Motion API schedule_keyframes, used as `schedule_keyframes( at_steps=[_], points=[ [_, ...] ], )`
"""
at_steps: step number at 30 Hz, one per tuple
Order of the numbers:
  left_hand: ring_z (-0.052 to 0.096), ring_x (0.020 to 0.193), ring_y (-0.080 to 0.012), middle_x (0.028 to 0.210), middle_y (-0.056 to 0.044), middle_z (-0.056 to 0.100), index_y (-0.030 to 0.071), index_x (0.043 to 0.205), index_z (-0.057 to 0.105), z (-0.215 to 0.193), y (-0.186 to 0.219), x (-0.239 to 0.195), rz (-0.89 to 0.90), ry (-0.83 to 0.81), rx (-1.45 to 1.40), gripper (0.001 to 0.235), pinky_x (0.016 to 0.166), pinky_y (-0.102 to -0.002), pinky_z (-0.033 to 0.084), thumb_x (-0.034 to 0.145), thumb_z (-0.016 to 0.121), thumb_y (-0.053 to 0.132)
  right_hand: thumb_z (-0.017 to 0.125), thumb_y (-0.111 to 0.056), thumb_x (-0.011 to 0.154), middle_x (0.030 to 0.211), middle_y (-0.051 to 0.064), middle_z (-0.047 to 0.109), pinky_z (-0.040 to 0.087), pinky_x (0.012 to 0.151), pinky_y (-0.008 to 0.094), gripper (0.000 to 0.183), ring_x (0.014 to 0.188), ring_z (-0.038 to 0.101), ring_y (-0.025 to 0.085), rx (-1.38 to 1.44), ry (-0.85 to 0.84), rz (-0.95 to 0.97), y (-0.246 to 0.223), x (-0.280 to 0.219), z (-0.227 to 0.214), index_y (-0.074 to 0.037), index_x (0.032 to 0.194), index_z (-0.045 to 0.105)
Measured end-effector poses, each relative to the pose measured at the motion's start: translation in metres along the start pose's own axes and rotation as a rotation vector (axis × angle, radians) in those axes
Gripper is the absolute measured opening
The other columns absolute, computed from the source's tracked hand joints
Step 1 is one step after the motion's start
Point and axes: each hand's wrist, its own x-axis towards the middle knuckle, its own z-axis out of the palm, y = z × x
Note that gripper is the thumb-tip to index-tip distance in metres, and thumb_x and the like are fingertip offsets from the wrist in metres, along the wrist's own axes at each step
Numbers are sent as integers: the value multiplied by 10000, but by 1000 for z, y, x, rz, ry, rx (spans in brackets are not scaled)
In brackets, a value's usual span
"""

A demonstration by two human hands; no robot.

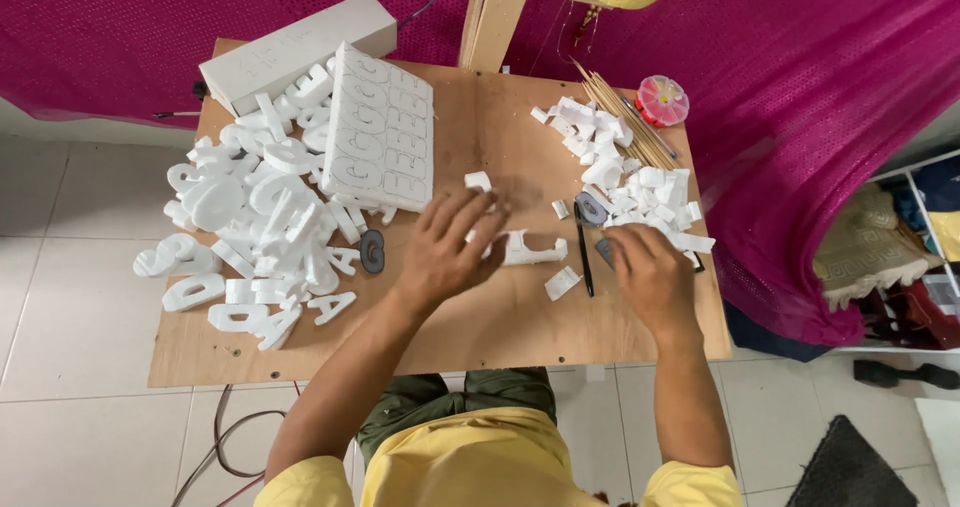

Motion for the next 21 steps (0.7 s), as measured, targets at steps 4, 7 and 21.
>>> schedule_keyframes(
  at_steps=[4, 7, 21],
  points=[
    [679, 1013, -268, 1083, -86, 686, 154, 1014, 689, -40, 37, 30, 83, -80, 4, 223, 881, -402, 551, 892, 638, 335, 737, -110, 922, 966, 16, 706, 608, 684, 310, 57, 850, 724, 198, 62, 78, -253, -26, 12, 30, -139, 969, 749],
    [656, 795, -239, 915, -34, 636, 162, 1168, 677, -49, 47, -3, -95, -331, 32, 257, 790, -405, 528, 924, 614, 212, 730, -107, 926, 926, -18, 672, 583, 678, 262, 55, 783, 699, 165, 178, 147, -397, -46, 30, 33, -160, 929, 745],
    [725, 669, -327, 882, -178, 691, 33, 1251, 456, -126, 27, -30, -1063, -617, -577, 269, 594, -428, 584, 993, 400, -18, 889, -380, 737, 1449, 217, 513, 459, 1054, 537, 863, 1284, 573, 403, 516, -284, -167, -30, 29, 56, -63, 1441, 504]
  ],
)
